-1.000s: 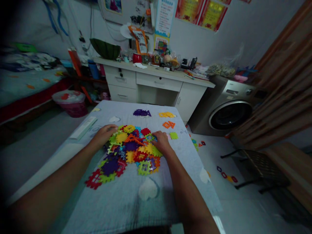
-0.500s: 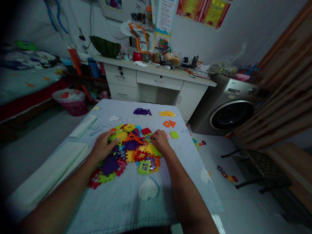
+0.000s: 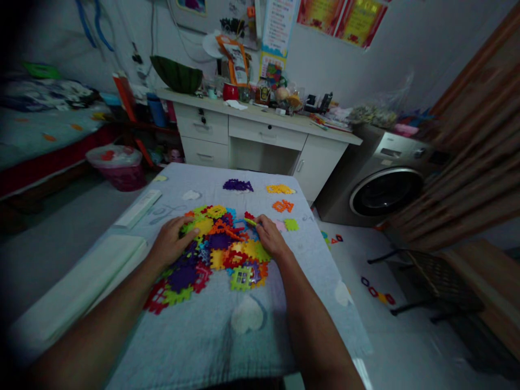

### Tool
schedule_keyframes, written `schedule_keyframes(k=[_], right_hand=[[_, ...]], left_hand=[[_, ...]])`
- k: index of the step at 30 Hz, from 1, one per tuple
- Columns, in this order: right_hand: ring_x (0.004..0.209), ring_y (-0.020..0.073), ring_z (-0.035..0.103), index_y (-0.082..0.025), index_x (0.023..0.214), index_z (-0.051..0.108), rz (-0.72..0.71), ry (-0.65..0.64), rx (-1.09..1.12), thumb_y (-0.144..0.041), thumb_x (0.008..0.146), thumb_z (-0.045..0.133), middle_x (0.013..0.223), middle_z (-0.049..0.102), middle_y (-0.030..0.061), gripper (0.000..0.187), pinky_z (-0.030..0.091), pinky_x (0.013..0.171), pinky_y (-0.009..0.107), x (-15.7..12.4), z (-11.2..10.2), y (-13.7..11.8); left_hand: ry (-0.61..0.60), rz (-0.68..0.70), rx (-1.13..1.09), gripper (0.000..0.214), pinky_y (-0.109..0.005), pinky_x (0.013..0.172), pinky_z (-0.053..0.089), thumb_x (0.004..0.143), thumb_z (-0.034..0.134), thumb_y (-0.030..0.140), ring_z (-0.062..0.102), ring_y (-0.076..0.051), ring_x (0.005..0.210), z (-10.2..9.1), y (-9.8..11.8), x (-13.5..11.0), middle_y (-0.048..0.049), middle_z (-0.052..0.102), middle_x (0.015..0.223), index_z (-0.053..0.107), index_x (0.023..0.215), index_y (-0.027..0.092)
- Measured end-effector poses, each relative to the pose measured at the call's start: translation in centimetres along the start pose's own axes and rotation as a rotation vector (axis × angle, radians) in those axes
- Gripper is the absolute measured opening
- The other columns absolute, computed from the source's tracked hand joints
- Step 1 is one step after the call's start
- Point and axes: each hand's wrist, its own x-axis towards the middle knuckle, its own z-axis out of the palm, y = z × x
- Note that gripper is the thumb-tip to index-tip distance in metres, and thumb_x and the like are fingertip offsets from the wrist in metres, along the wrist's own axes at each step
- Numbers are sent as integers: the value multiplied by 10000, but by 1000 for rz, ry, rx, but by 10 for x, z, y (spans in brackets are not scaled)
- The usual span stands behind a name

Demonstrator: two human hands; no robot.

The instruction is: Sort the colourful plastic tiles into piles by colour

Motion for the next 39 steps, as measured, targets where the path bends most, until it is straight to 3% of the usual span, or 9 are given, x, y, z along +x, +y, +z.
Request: schedule_keyframes(k=[8,21,25,29,34,39], right_hand=[[764,168,526,-221,870,482,58,32,-65,-331,929,362,805,575,3,172,398,733,283,3,-1,3],[859,181,652,-237,873,467,195,92,-99,-266,969,356,850,719,35,150,420,797,290,13,15,-3],[837,179,633,-232,888,502,159,153,-47,-314,966,361,859,712,25,181,426,783,291,15,13,0],[831,188,592,-211,863,567,109,377,-53,-361,914,416,892,678,48,219,440,787,310,17,-9,18],[827,211,567,-177,848,625,215,741,-236,-359,853,466,880,656,85,242,442,806,349,7,-59,54],[804,217,562,-165,821,641,302,803,-401,-272,789,487,855,654,98,189,439,811,351,-8,-80,77]], left_hand=[[10,2,14,429,-425,993,425,853,489,514,575,-276,1069,1,-1,0,-103,658,1071,630,1083,181],[0,-29,32,446,-438,1008,417,853,474,525,569,-284,1089,1,0,0,-111,661,1085,640,1081,180],[6,-23,27,434,-445,1009,421,850,474,515,573,-283,1085,2,0,0,-113,666,1084,646,1063,178],[9,-25,31,424,-460,1020,415,850,478,511,570,-288,1089,2,0,0,-116,664,1097,647,1061,185],[-5,-24,37,435,-460,1031,405,857,476,514,562,-293,1109,2,-1,-1,-124,655,1114,641,1079,178],[-12,-42,37,447,-453,1028,406,856,471,522,565,-287,1102,3,-1,0,-123,650,1125,640,1092,182]])
